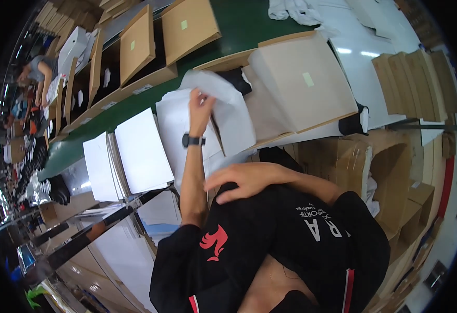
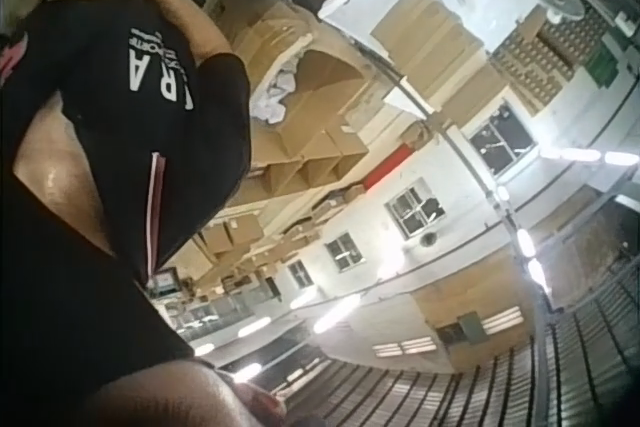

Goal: Packing black boots into shoeboxes with tissue paper and silica gel packets.

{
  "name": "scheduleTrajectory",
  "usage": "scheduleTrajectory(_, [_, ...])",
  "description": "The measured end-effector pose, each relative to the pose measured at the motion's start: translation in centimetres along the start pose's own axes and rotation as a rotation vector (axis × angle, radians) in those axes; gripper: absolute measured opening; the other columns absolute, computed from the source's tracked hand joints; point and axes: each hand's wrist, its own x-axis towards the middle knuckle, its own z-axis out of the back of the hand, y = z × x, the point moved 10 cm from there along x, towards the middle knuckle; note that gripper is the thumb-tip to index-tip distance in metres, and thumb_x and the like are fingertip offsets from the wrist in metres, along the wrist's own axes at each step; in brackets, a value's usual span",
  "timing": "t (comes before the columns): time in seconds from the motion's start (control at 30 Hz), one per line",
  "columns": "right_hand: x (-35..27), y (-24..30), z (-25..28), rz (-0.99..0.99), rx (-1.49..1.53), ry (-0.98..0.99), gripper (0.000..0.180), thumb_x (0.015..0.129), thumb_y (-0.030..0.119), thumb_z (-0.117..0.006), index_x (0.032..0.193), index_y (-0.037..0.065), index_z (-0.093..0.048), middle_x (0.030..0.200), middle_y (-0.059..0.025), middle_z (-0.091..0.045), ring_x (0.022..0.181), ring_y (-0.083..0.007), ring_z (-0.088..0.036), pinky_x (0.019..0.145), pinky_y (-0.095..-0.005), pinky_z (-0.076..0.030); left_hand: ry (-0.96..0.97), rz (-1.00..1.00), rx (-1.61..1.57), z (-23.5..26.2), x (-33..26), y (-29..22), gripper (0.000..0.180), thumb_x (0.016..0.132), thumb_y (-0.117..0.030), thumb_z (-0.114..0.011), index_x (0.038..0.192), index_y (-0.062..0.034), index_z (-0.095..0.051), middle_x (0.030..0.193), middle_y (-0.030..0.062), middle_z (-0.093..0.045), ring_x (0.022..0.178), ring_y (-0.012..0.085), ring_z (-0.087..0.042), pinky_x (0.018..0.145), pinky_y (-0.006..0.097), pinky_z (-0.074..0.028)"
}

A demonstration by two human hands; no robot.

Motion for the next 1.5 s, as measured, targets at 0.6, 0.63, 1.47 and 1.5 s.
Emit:
scheduleTrajectory(0.6, [-10.0, -19.8, 9.5, -0.916, -0.414, -0.244, 0.069, 0.096, 0.055, -0.052, 0.129, -0.005, -0.057, 0.131, -0.026, -0.059, 0.119, -0.0407, -0.06, 0.1, -0.0474, -0.048, 0.572, -0.498, 1.272, -20.1, 3.7, 2.9, 0.068, 0.08, -0.067, -0.066, 0.131, -0.0218, -0.066, 0.157, 0.0232, -0.031, 0.145, 0.051, -0.022, 0.107, 0.08, -0.01])
scheduleTrajectory(0.63, [-9.8, -18.1, 9.4, -0.821, -0.388, -0.245, 0.067, 0.096, 0.054, -0.054, 0.13, -0.004, -0.057, 0.131, -0.0274, -0.059, 0.119, -0.0432, -0.058, 0.103, -0.0463, -0.046, 0.505, -0.426, 1.327, -19.1, 4.5, 3.9, 0.073, 0.078, -0.07, -0.065, 0.132, -0.0219, -0.065, 0.159, 0.0235, -0.028, 0.146, 0.0528, -0.018, 0.106, 0.082, -0.003])
scheduleTrajectory(1.47, [-56.5, -24.5, 16.5, -0.816, 0.311, -2.234, 0.075, 0.072, 0.022, -0.092, 0.133, -0.006, -0.058, 0.13, -0.0118, -0.063, 0.112, -0.0249, -0.059, 0.1, -0.0374, -0.048, -0.646, 0.893, 1.272, 35.0, -17.3, -2.3, 0.095, 0.063, -0.053, -0.089, 0.141, -0.0143, -0.053, 0.132, 0.0236, -0.054, 0.12, 0.0439, -0.056, 0.097, 0.051, -0.049])
scheduleTrajectory(1.5, [-56.3, -23.2, 17.2, -0.845, 0.117, -2.216, 0.077, 0.072, 0.027, -0.092, 0.131, -0.007, -0.057, 0.129, -0.0138, -0.063, 0.108, -0.025, -0.062, 0.095, -0.0356, -0.051, -0.702, 0.9, 1.428, 36.2, -17.7, -2.8, 0.087, 0.064, -0.045, -0.089, 0.14, -0.0196, -0.055, 0.125, 0.0205, -0.058, 0.116, 0.0435, -0.059, 0.094, 0.052, -0.051])
